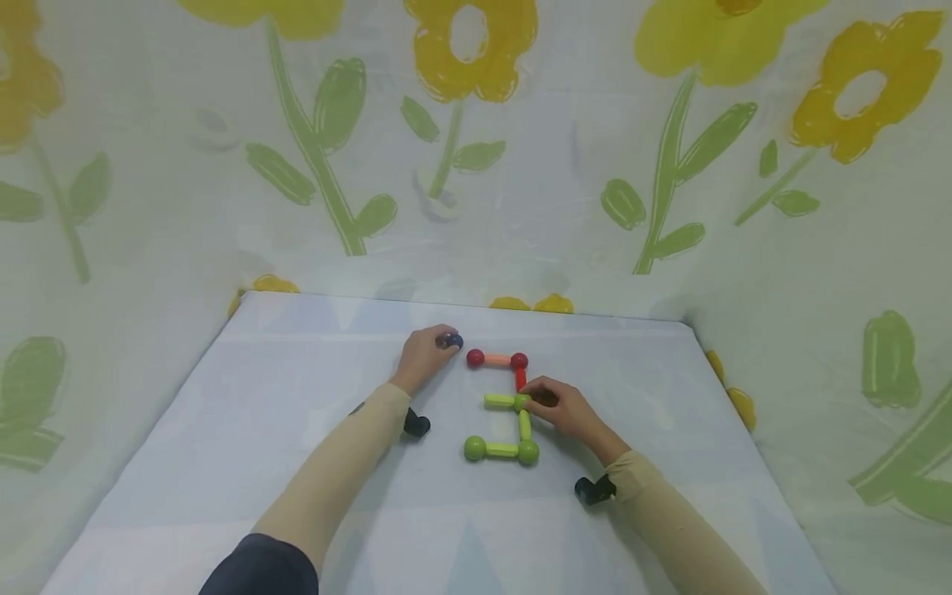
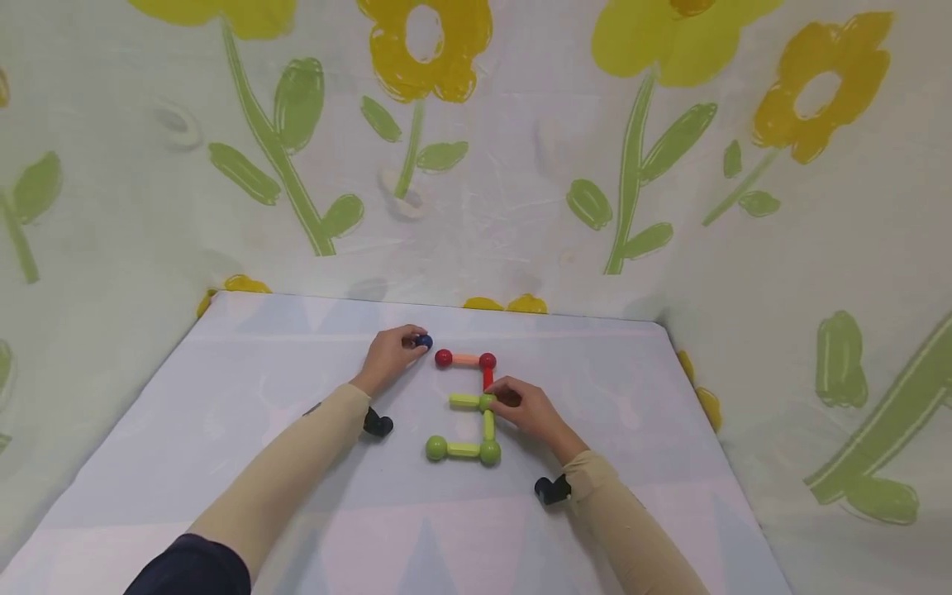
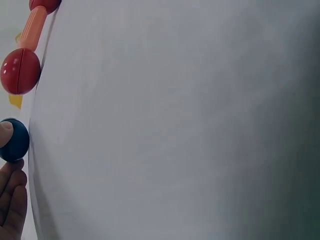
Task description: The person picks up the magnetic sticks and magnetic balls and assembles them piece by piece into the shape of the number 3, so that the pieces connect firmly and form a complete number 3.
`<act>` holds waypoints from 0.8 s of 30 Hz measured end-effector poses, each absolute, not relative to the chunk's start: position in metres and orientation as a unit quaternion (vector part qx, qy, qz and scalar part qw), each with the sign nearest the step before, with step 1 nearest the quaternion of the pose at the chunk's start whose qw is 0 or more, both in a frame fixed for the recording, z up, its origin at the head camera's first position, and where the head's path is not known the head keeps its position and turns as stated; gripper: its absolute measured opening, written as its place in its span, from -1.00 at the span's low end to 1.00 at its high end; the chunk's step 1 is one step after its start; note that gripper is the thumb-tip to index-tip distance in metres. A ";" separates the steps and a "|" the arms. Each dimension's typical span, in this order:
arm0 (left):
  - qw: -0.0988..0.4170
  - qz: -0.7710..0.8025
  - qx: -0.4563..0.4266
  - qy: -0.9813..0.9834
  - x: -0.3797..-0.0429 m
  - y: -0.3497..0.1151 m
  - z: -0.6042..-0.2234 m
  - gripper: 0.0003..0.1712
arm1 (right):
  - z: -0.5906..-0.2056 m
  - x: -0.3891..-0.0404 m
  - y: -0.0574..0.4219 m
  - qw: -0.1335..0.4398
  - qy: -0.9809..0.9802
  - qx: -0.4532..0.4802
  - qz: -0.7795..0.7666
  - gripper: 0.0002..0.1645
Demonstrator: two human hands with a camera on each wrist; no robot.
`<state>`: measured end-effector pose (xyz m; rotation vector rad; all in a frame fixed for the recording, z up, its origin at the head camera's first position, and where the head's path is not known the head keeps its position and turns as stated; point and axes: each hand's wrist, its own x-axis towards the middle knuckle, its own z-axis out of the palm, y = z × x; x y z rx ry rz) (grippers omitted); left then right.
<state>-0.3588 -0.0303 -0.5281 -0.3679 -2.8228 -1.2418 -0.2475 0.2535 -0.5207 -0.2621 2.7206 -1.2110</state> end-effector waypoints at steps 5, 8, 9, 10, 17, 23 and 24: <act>0.014 -0.406 -0.128 -0.905 -0.352 -0.036 -0.527 -0.62 | -0.521 -0.248 0.254 0.078 0.907 -0.086 -0.406 -0.70; 0.008 -0.410 -0.137 -0.902 -0.349 -0.039 -0.528 -0.63 | -0.521 -0.247 0.254 0.078 0.906 -0.082 -0.407 -0.71; 0.005 -0.412 -0.140 -0.900 -0.348 -0.040 -0.528 -0.63 | -0.521 -0.247 0.254 0.077 0.906 -0.081 -0.407 -0.71; 0.002 -0.412 -0.143 -0.900 -0.346 -0.041 -0.528 -0.63 | -0.520 -0.246 0.254 0.077 0.906 -0.079 -0.409 -0.72; -0.034 -0.405 -0.137 -0.904 -0.333 -0.044 -0.526 -0.63 | -0.520 -0.245 0.252 0.078 0.904 -0.084 -0.413 -0.70; -0.050 -0.399 -0.149 -0.903 -0.321 -0.045 -0.524 -0.62 | -0.521 -0.245 0.253 0.076 0.906 -0.080 -0.409 -0.68; -0.051 -0.399 -0.151 -0.903 -0.319 -0.046 -0.524 -0.61 | -0.521 -0.246 0.253 0.076 0.905 -0.081 -0.410 -0.68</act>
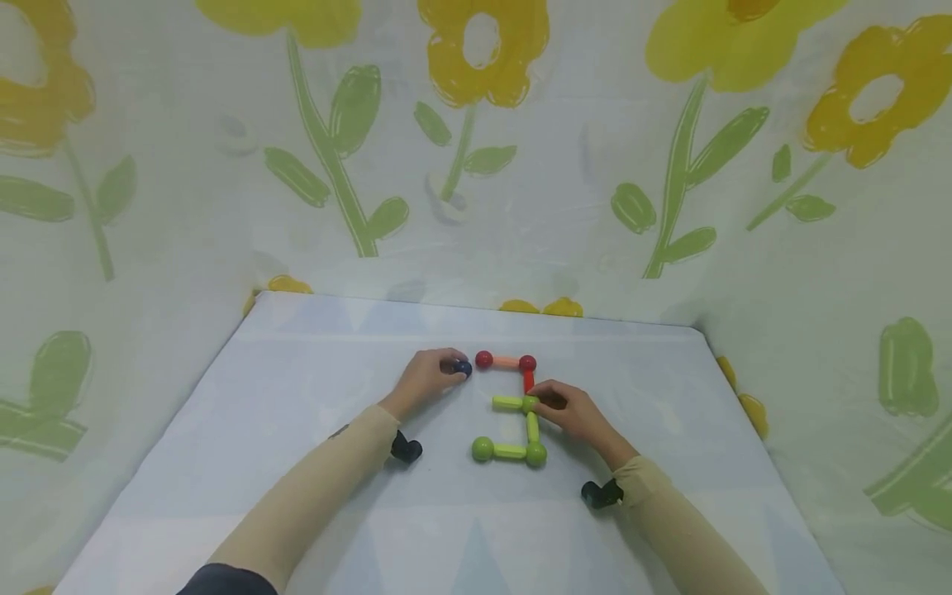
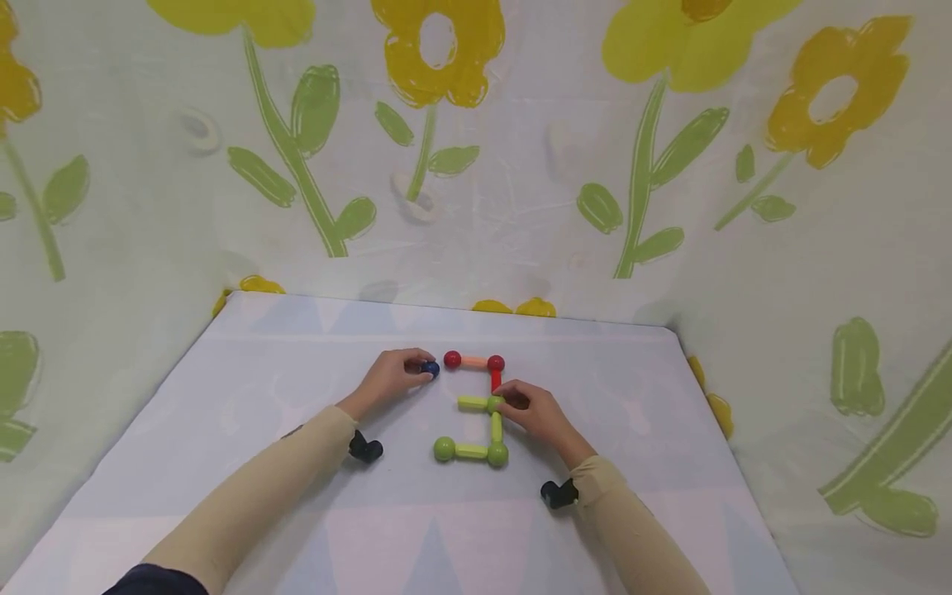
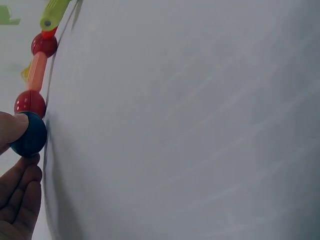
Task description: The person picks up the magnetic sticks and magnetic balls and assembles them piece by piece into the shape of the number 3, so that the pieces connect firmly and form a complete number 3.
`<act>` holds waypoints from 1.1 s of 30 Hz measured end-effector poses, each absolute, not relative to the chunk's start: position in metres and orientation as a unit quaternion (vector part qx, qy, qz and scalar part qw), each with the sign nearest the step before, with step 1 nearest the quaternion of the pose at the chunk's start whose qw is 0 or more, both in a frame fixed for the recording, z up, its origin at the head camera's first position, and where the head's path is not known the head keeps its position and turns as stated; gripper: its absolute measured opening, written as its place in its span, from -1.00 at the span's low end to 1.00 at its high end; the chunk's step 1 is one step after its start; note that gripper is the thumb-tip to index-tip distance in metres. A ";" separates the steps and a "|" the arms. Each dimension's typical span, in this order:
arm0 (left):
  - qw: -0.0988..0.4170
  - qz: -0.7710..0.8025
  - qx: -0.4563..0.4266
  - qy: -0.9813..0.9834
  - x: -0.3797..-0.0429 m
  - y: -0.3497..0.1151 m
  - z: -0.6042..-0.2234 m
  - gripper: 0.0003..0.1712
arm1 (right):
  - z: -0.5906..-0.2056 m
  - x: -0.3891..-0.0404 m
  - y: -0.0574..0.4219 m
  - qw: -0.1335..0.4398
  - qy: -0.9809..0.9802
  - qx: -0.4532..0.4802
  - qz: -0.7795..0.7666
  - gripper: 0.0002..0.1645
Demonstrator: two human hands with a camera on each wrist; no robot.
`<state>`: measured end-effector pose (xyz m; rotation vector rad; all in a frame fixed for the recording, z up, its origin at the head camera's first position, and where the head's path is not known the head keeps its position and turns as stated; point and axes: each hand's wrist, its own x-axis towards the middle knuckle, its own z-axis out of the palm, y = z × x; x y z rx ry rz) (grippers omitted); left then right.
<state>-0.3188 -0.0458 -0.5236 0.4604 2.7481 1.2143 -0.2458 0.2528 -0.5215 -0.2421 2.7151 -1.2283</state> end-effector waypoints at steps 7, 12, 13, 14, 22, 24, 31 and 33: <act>0.055 0.386 0.183 0.902 -0.305 -0.043 -0.524 -0.63 | -0.522 -0.246 0.253 0.075 0.907 -0.079 -0.406 -0.67; 0.066 0.383 0.203 0.899 -0.295 -0.038 -0.523 -0.63 | -0.522 -0.246 0.254 0.073 0.907 -0.079 -0.407 -0.66; 0.068 0.384 0.204 0.898 -0.293 -0.037 -0.523 -0.63 | -0.522 -0.246 0.254 0.074 0.906 -0.078 -0.409 -0.67; 0.070 0.387 0.205 0.896 -0.292 -0.036 -0.523 -0.63 | -0.522 -0.246 0.254 0.074 0.906 -0.078 -0.409 -0.66; 0.072 0.390 0.232 0.888 -0.281 -0.030 -0.524 -0.63 | -0.523 -0.247 0.251 0.077 0.908 -0.075 -0.404 -0.68; 0.071 0.388 0.235 0.888 -0.280 -0.029 -0.523 -0.63 | -0.523 -0.247 0.251 0.078 0.908 -0.072 -0.405 -0.68; 0.074 0.395 0.231 0.886 -0.276 -0.025 -0.525 -0.63 | -0.524 -0.248 0.253 0.080 0.906 -0.077 -0.408 -0.66; 0.072 0.399 0.230 0.885 -0.276 -0.024 -0.527 -0.63 | -0.524 -0.247 0.253 0.079 0.906 -0.079 -0.408 -0.65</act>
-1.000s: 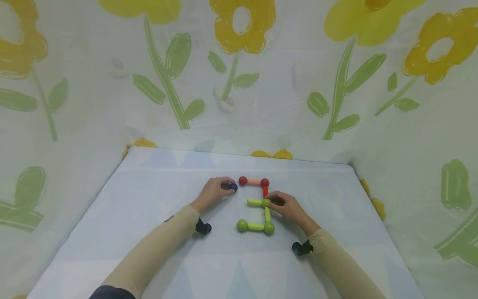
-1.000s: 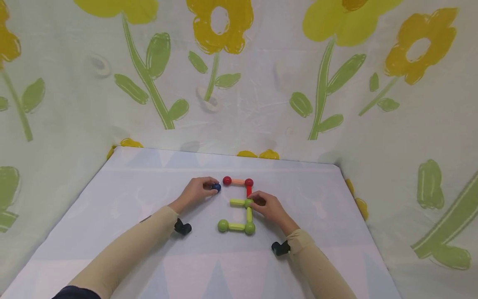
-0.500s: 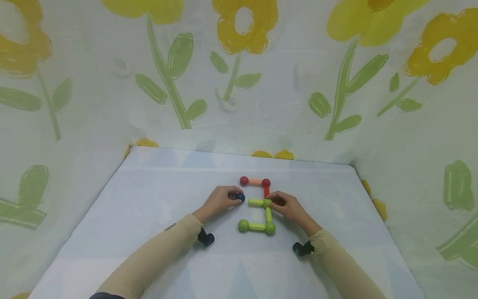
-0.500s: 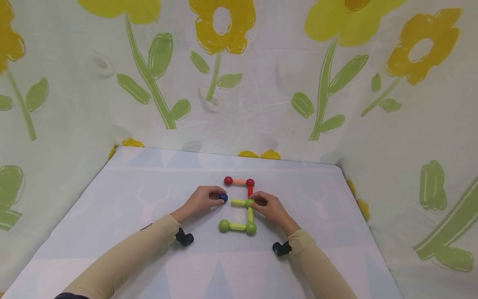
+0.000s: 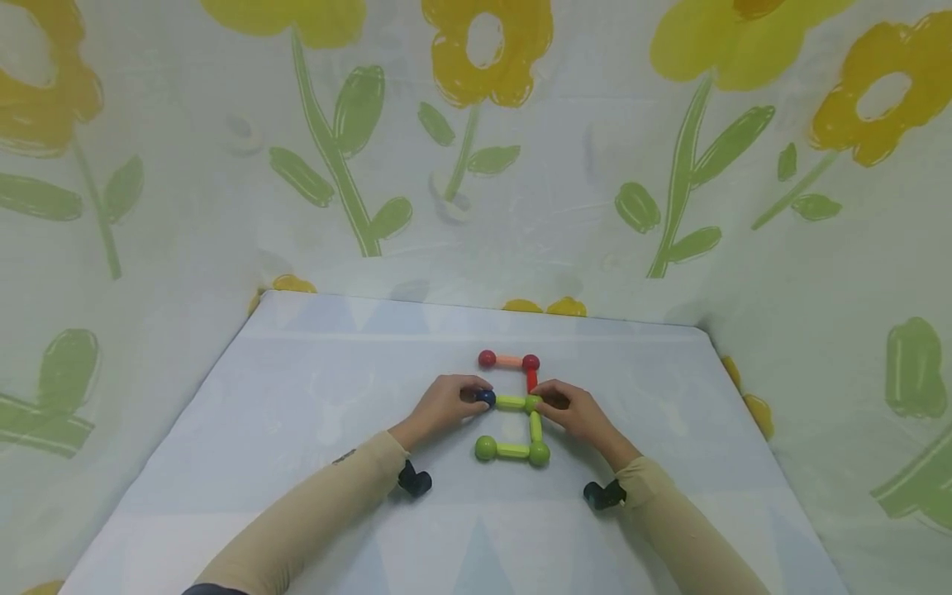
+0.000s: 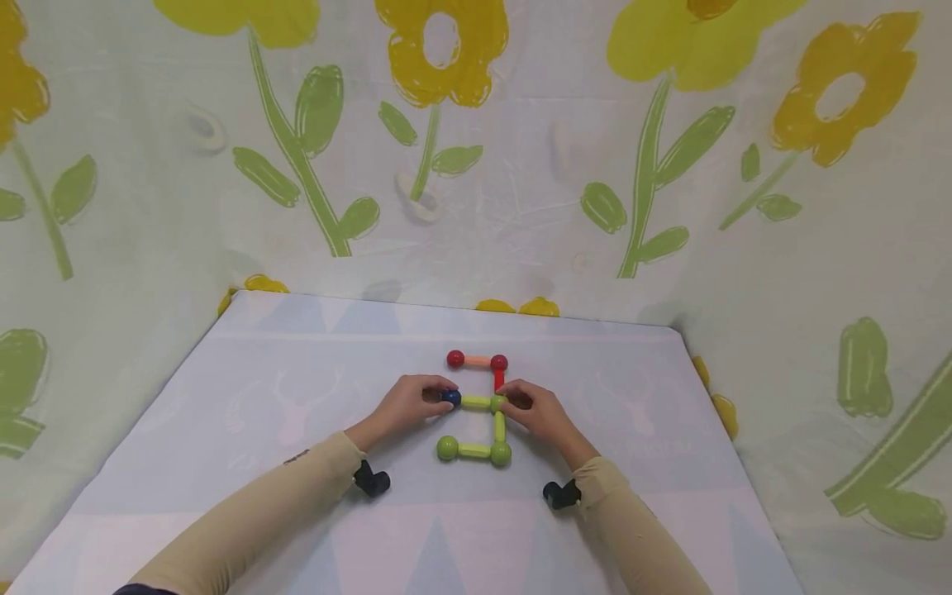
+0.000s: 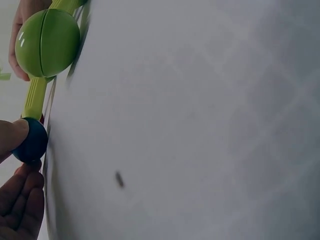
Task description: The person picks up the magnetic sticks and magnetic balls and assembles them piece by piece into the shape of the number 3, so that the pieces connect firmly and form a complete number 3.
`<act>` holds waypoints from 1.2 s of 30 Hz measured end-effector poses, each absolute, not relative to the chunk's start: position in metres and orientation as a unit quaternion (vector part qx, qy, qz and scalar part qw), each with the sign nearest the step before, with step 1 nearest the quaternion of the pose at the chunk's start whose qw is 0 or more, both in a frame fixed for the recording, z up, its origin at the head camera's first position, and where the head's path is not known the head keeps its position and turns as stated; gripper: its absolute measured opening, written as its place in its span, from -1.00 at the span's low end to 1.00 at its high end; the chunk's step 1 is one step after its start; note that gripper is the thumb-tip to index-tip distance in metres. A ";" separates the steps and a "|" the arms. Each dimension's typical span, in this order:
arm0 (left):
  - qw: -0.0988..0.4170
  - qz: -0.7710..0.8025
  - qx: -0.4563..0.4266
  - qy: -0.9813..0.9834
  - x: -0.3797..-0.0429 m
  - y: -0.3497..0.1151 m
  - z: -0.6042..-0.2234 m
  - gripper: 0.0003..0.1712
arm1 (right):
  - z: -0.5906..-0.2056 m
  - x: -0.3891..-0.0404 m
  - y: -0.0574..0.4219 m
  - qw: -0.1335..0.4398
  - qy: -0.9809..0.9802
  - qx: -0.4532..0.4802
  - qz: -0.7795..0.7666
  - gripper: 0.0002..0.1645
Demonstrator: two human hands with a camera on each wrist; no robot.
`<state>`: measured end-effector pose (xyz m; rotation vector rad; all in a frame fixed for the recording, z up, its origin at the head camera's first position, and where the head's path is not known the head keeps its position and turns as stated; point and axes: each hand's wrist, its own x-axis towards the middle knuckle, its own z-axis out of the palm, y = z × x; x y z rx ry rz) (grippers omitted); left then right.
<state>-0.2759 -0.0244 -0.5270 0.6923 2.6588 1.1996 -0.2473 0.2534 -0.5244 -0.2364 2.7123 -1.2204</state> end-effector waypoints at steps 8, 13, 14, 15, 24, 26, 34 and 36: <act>0.049 0.404 0.238 0.882 -0.272 -0.024 -0.532 -0.56 | -0.520 -0.245 0.251 0.071 0.911 -0.070 -0.400 -0.57; 0.036 0.406 0.235 0.882 -0.270 -0.025 -0.532 -0.56 | -0.516 -0.246 0.247 0.076 0.913 -0.059 -0.396 -0.55; 0.035 0.406 0.234 0.883 -0.270 -0.025 -0.532 -0.57 | -0.515 -0.247 0.246 0.078 0.913 -0.056 -0.396 -0.55; 0.035 0.406 0.231 0.883 -0.270 -0.026 -0.532 -0.57 | -0.515 -0.247 0.245 0.081 0.913 -0.052 -0.396 -0.55; 0.033 0.409 0.209 0.888 -0.271 -0.030 -0.533 -0.59 | -0.517 -0.252 0.237 0.080 0.913 -0.036 -0.398 -0.63; 0.029 0.406 0.208 0.889 -0.272 -0.030 -0.534 -0.59 | -0.517 -0.254 0.235 0.079 0.914 -0.034 -0.397 -0.64; 0.021 0.419 0.205 0.884 -0.274 -0.032 -0.534 -0.60 | -0.516 -0.257 0.231 0.080 0.914 -0.024 -0.398 -0.64; 0.022 0.419 0.203 0.884 -0.274 -0.032 -0.534 -0.60 | -0.516 -0.257 0.230 0.081 0.913 -0.023 -0.400 -0.64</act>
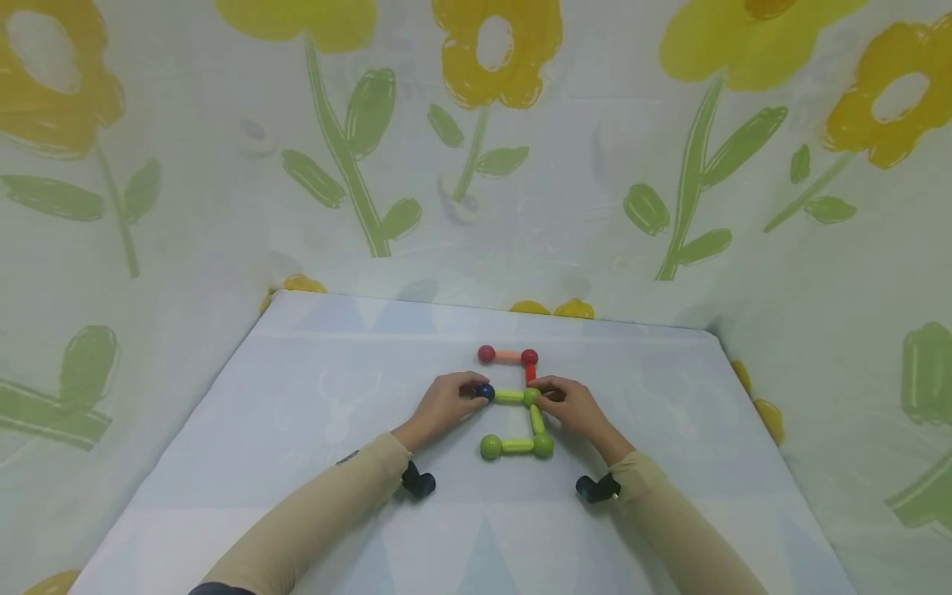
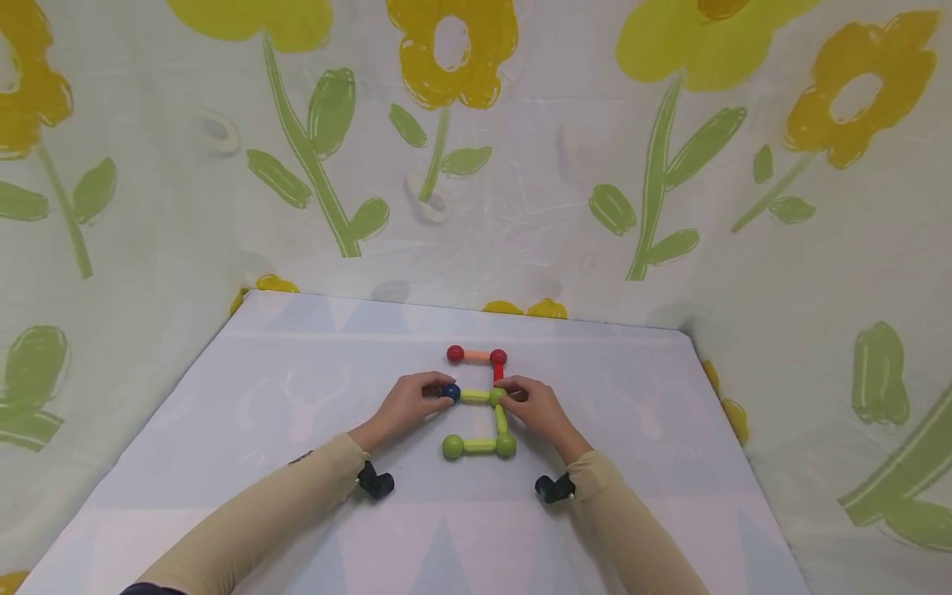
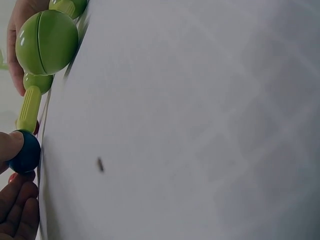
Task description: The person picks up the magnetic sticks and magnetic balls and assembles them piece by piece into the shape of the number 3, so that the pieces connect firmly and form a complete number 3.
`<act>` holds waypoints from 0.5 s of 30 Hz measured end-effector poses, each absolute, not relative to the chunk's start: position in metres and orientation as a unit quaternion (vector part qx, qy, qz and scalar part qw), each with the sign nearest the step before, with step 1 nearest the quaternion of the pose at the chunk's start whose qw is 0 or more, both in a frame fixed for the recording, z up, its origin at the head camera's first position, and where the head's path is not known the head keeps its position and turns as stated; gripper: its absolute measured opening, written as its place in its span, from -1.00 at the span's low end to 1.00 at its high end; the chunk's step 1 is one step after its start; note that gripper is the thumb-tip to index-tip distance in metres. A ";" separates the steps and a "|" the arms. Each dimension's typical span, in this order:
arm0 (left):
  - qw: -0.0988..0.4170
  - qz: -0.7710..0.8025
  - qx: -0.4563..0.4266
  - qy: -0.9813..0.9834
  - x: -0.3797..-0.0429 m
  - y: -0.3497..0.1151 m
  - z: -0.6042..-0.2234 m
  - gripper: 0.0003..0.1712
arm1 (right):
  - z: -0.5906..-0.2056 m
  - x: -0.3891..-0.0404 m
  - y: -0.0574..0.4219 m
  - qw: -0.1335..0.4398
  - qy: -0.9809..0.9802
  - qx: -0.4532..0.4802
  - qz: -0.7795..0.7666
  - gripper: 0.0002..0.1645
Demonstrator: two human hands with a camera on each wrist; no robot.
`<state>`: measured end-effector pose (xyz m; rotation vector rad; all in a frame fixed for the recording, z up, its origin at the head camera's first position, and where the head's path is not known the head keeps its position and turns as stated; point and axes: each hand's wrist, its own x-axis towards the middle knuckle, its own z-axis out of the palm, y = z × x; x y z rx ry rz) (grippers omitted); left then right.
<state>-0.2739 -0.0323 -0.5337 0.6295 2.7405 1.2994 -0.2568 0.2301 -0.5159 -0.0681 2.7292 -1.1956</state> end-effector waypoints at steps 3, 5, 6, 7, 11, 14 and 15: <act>0.021 0.417 0.201 0.886 -0.274 -0.032 -0.533 -0.60 | -0.516 -0.257 0.230 0.081 0.912 -0.023 -0.402 -0.64; 0.021 0.416 0.200 0.887 -0.273 -0.032 -0.533 -0.60 | -0.515 -0.256 0.229 0.081 0.912 -0.025 -0.402 -0.63; 0.020 0.416 0.199 0.887 -0.273 -0.033 -0.533 -0.59 | -0.515 -0.256 0.229 0.081 0.911 -0.025 -0.403 -0.63; 0.020 0.416 0.199 0.887 -0.273 -0.032 -0.532 -0.58 | -0.514 -0.256 0.229 0.081 0.910 -0.026 -0.405 -0.63; 0.019 0.415 0.202 0.887 -0.273 -0.032 -0.531 -0.53 | -0.513 -0.255 0.233 0.082 0.908 -0.029 -0.410 -0.60; 0.020 0.413 0.201 0.888 -0.271 -0.033 -0.529 -0.50 | -0.512 -0.254 0.238 0.080 0.910 -0.033 -0.406 -0.58; 0.019 0.412 0.199 0.889 -0.271 -0.034 -0.529 -0.49 | -0.512 -0.253 0.240 0.079 0.911 -0.034 -0.403 -0.58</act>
